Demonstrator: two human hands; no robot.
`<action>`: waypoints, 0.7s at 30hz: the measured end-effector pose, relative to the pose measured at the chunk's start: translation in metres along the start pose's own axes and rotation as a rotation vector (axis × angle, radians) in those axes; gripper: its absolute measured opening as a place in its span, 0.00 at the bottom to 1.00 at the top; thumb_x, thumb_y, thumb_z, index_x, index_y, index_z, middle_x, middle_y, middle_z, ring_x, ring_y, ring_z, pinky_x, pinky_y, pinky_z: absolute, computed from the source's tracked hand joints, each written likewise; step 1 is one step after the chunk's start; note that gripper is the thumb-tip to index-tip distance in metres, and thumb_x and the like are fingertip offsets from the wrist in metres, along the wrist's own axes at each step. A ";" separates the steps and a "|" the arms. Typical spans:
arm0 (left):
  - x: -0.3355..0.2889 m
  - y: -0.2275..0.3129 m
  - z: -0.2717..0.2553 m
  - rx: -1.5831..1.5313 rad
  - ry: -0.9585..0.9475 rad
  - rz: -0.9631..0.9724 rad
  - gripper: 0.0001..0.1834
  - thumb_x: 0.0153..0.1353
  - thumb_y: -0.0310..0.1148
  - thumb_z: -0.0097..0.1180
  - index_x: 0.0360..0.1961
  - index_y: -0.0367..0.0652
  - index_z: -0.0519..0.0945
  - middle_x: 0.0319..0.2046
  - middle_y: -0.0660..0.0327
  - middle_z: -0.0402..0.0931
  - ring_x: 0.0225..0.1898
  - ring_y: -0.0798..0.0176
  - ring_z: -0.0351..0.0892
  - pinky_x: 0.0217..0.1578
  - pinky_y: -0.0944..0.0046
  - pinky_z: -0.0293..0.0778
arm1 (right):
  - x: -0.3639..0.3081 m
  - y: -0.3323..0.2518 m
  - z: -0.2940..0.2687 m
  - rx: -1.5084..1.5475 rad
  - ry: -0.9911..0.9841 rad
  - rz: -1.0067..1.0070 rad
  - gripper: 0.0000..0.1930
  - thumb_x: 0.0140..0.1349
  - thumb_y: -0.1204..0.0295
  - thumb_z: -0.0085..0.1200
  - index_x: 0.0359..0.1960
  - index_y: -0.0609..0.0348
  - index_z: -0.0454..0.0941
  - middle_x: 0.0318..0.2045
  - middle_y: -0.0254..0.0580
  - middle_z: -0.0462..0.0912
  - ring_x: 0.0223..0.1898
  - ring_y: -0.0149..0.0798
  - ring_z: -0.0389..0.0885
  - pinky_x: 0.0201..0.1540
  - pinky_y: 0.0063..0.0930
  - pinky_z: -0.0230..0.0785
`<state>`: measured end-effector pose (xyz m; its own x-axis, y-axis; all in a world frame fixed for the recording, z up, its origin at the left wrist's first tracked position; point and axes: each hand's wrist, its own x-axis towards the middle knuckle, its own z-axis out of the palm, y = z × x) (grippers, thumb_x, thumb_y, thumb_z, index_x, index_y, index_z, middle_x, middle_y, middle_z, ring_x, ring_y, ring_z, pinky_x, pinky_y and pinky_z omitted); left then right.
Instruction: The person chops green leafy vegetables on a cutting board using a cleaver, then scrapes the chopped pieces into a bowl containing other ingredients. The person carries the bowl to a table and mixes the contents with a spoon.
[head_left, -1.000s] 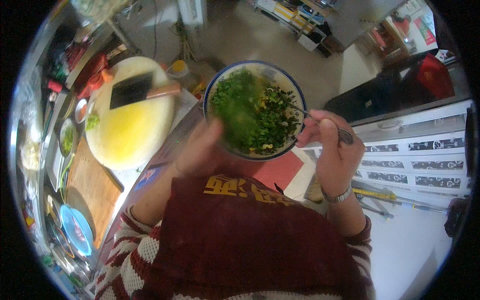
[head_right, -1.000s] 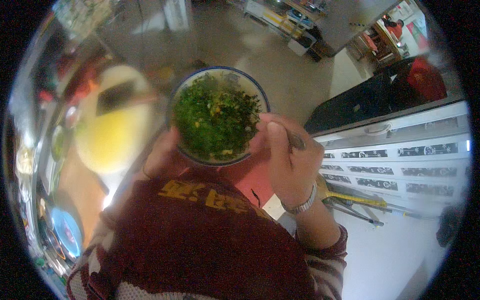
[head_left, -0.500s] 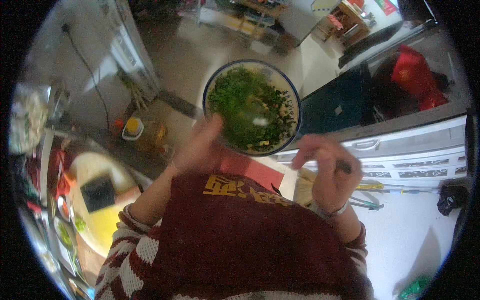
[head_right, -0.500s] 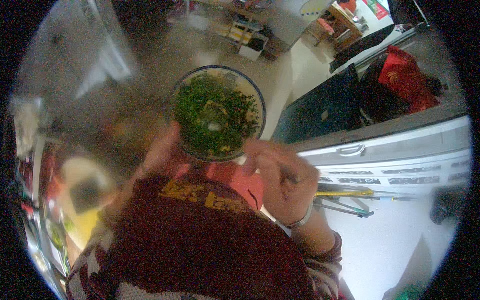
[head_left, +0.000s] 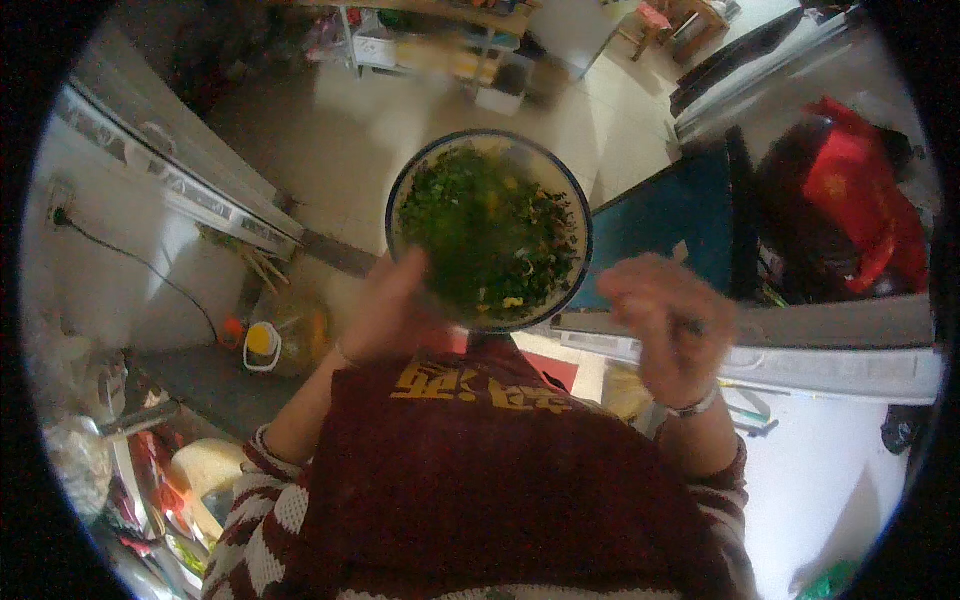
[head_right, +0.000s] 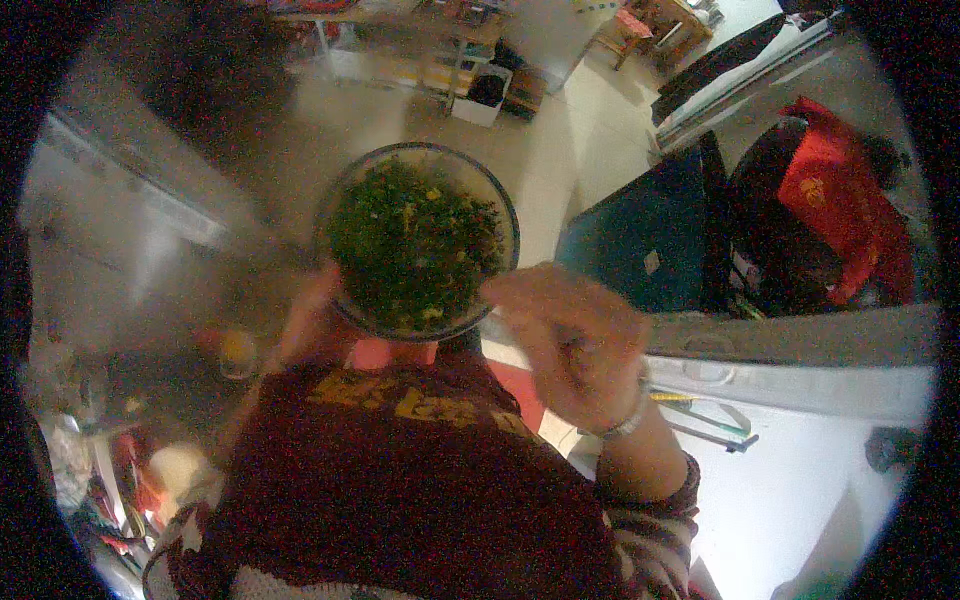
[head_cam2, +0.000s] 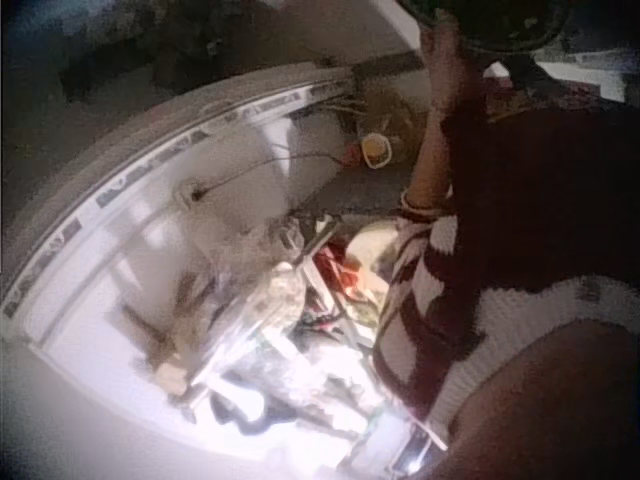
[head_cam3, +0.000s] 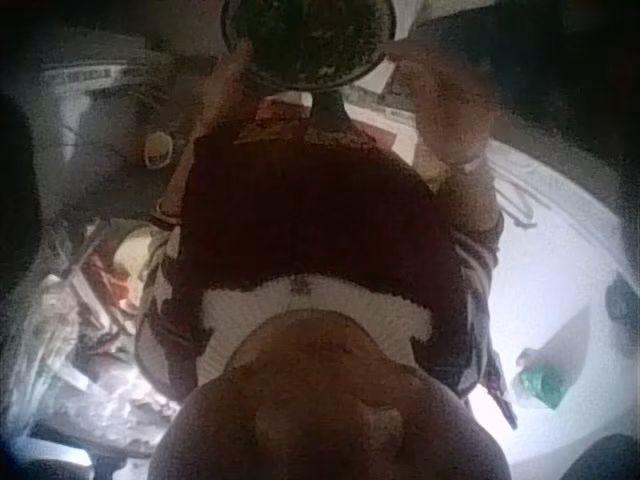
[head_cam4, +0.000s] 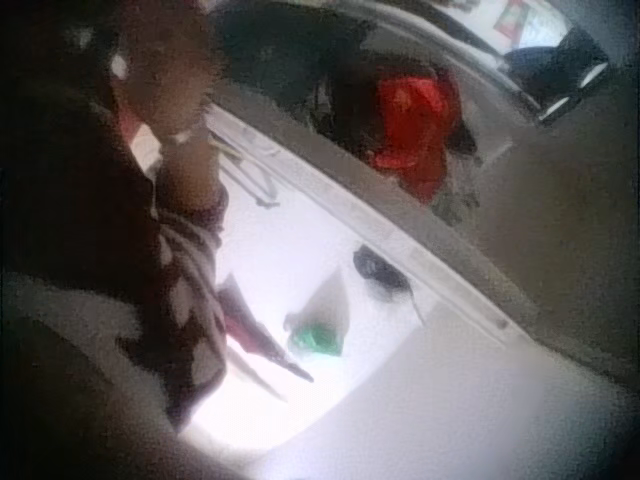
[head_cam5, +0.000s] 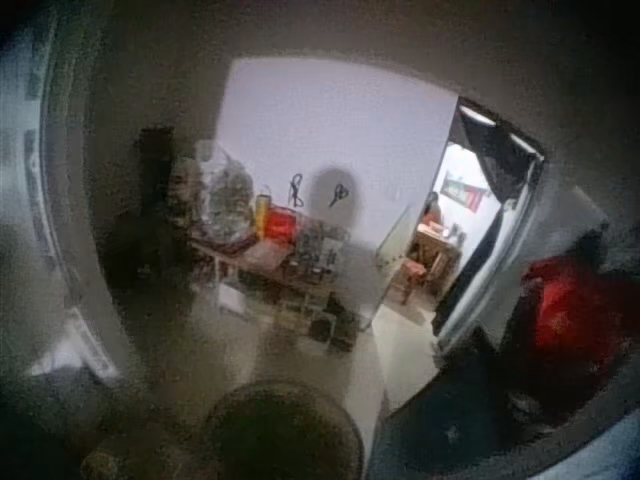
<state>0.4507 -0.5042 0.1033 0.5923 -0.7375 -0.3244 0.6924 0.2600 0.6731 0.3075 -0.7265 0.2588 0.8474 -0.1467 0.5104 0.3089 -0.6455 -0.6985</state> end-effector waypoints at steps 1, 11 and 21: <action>0.013 0.002 -0.008 0.051 0.022 0.034 0.31 0.67 0.54 0.53 0.60 0.41 0.69 0.44 0.54 0.76 0.41 0.49 0.76 0.39 0.48 0.73 | 0.015 0.008 -0.008 -0.015 0.042 0.050 0.09 0.69 0.72 0.54 0.39 0.67 0.83 0.32 0.43 0.86 0.26 0.31 0.78 0.28 0.25 0.70; 0.159 0.089 0.020 0.114 0.285 0.008 0.35 0.66 0.59 0.53 0.59 0.39 0.70 0.44 0.56 0.79 0.41 0.54 0.78 0.38 0.52 0.73 | 0.199 0.159 -0.010 0.240 -0.025 0.614 0.12 0.72 0.68 0.53 0.38 0.65 0.84 0.22 0.33 0.81 0.21 0.22 0.74 0.23 0.19 0.66; 0.350 0.181 0.083 -0.073 0.035 0.104 0.36 0.69 0.54 0.54 0.67 0.38 0.63 0.61 0.52 0.71 0.59 0.53 0.73 0.59 0.51 0.71 | 0.350 0.217 -0.063 -0.118 0.048 0.177 0.12 0.71 0.70 0.51 0.39 0.67 0.84 0.25 0.40 0.83 0.21 0.26 0.76 0.21 0.19 0.65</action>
<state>0.7493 -0.7672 0.1665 0.6760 -0.6820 -0.2792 0.6535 0.3798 0.6548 0.6438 -0.9648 0.3175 0.8617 -0.2991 0.4100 0.1021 -0.6891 -0.7175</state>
